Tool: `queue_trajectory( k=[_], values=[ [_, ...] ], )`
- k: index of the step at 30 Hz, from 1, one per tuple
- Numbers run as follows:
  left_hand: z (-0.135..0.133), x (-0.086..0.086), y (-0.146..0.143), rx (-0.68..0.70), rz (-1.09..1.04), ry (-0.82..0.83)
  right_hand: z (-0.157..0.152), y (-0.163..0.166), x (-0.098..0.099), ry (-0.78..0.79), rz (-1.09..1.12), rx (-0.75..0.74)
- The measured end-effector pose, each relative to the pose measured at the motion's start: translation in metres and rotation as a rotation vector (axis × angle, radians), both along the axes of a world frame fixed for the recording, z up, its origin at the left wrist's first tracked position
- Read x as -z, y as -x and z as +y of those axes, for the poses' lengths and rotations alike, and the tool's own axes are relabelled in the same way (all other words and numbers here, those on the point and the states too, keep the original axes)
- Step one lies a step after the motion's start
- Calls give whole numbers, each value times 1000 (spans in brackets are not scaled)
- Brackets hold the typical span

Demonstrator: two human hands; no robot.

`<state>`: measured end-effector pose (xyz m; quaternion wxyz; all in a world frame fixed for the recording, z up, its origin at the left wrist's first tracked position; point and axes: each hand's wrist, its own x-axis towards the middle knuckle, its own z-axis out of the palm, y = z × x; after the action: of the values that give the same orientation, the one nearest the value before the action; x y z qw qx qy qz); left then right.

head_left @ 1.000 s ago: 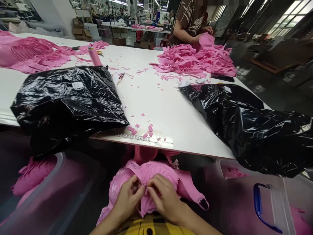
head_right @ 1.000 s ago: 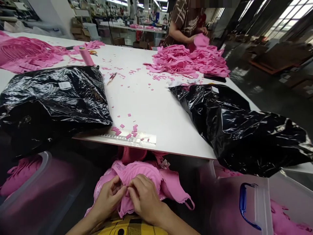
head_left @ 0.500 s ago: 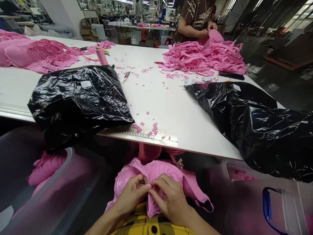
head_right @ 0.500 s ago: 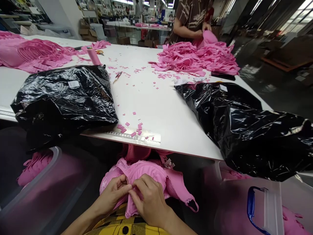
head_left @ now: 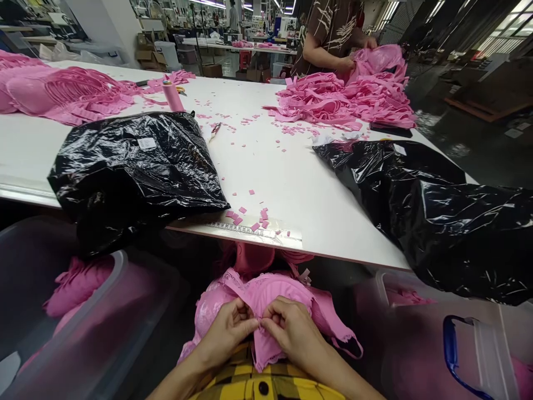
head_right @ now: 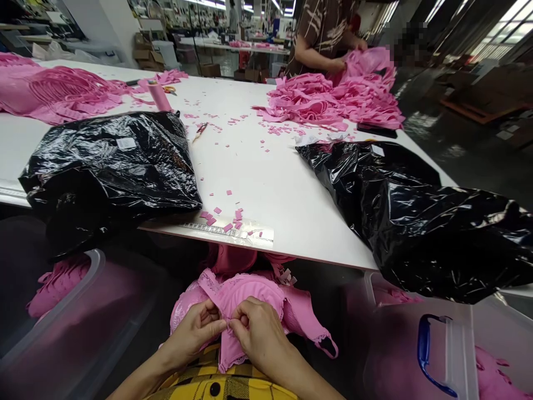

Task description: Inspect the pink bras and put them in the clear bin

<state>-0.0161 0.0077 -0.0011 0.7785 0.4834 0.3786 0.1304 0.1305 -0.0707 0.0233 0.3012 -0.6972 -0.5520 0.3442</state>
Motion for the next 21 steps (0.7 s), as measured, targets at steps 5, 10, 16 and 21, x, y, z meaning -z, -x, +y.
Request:
queue_trajectory(
  k=[5,10,16,21],
  values=[
    [0,-1,0,-17,27,-11,-1,2,6,-62,-138,-34],
    [-6,2,-4,-47,49,-76,2,9,7,-84,-69,-24],
    [-6,12,-9,-132,43,-202,21,21,2,-112,-14,36],
    [7,1,-6,-72,-28,-131,20,-22,-13,-261,-75,81]
  ],
)
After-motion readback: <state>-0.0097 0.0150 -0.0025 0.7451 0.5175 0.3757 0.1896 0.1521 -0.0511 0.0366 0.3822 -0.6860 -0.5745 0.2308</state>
